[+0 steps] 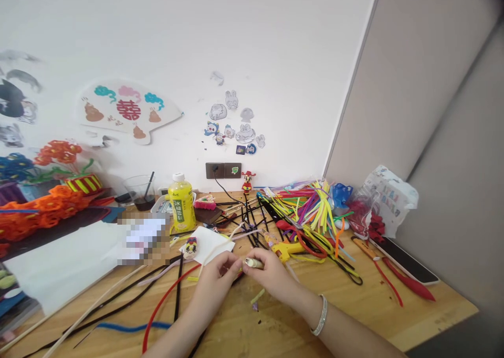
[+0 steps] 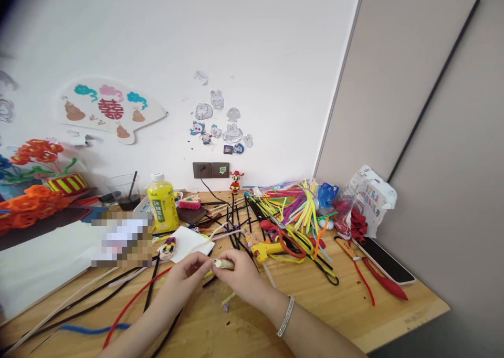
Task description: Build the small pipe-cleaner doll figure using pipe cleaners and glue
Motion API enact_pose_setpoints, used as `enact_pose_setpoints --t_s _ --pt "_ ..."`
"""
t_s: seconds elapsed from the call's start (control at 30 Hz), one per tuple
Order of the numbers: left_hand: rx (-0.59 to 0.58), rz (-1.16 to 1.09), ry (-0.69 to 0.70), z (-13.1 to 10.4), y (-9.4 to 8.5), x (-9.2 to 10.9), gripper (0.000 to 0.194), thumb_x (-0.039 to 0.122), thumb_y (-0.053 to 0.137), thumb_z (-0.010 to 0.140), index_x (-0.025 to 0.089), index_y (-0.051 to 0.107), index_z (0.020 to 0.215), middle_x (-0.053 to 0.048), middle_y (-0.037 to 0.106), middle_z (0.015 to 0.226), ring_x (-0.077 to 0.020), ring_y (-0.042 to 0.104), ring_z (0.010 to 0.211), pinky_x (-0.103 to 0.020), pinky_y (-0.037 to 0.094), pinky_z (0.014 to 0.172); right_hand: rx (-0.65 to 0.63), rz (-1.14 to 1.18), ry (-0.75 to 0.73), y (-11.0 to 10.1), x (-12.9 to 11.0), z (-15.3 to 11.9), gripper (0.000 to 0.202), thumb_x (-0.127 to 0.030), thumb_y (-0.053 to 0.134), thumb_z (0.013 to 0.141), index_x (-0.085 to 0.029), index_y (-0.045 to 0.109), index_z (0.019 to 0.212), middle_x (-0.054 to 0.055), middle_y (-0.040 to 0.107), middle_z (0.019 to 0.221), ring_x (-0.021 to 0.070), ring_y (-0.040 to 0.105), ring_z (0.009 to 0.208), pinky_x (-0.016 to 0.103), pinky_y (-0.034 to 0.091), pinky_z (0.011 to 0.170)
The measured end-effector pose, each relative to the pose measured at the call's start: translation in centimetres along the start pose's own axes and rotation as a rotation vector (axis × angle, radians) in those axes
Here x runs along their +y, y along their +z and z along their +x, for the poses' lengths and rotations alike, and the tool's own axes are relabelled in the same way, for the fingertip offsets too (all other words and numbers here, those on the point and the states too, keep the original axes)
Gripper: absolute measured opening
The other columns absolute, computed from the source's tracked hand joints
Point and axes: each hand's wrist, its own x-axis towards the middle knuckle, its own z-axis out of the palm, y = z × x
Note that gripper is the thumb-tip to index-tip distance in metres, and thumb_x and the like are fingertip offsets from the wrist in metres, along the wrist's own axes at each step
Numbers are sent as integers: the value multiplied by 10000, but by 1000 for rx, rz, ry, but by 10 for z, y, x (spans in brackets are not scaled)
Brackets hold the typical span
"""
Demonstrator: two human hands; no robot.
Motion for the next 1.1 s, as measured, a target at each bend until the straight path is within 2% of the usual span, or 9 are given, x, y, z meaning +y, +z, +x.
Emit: enact_pose_setpoints --t_s 0.13,0.27,0.5,0.63,0.77,0.87,0.97,1.03,1.1 --pt "-20 11 -23 -1 -3 8 277 429 488 717 179 583 646 -5 597 631 -185 546 646 -278 435 626 27 46 -1 -2 -2 1 183 -333 570 737 -155 537 706 -29 477 649 114 439 628 211 346 574" --pt "-66 -1 -25 -1 -6 14 272 426 501 699 173 589 652 4 584 613 -169 522 617 -260 417 590 -12 114 13 -6 -5 2 263 -405 589 715 -159 509 675 -39 438 628 104 407 614 210 334 573" --pt "-110 -97 -46 0 -7 15 285 442 526 686 167 593 653 5 604 615 -162 530 623 -259 418 606 -49 300 124 -6 4 2 344 -480 624 670 -164 509 738 -60 375 592 76 307 521 197 265 479" --pt "-117 -10 -28 0 -5 12 293 437 514 701 161 609 700 -17 622 649 -177 543 637 -270 424 608 -13 197 79 -5 2 3 273 -411 598 703 -164 483 687 -56 381 604 84 339 555 201 284 514" --pt "-90 165 37 0 -6 10 255 398 503 722 174 611 664 -21 618 632 -184 541 623 -264 417 575 -21 14 16 -4 -2 2 173 -287 544 734 -158 480 638 -46 400 609 97 384 592 198 299 533" --pt "-91 349 118 6 -23 7 245 382 488 742 196 642 698 -34 641 675 -199 558 653 -277 425 603 -5 -181 15 -1 0 0 66 -213 528 722 -160 544 688 -28 486 632 115 444 609 204 325 544" --pt "108 645 140 18 -56 -3 299 348 408 792 178 654 790 -100 660 821 -246 578 781 -341 426 737 -48 -527 -79 3 6 -3 87 -139 553 667 -174 604 728 8 594 718 154 517 699 232 351 608" --pt "234 814 111 24 -76 -13 329 328 426 777 147 623 967 -148 629 991 -294 549 941 -394 393 837 -130 -693 -167 7 10 -6 136 -121 566 645 -182 626 750 28 632 774 177 543 756 250 357 649" --pt "212 878 35 29 -88 -25 426 317 493 723 149 551 1110 -147 595 1076 -318 520 1017 -421 372 880 -207 -756 -204 11 11 -8 152 -142 577 648 -191 638 778 33 647 782 185 559 762 253 362 654"
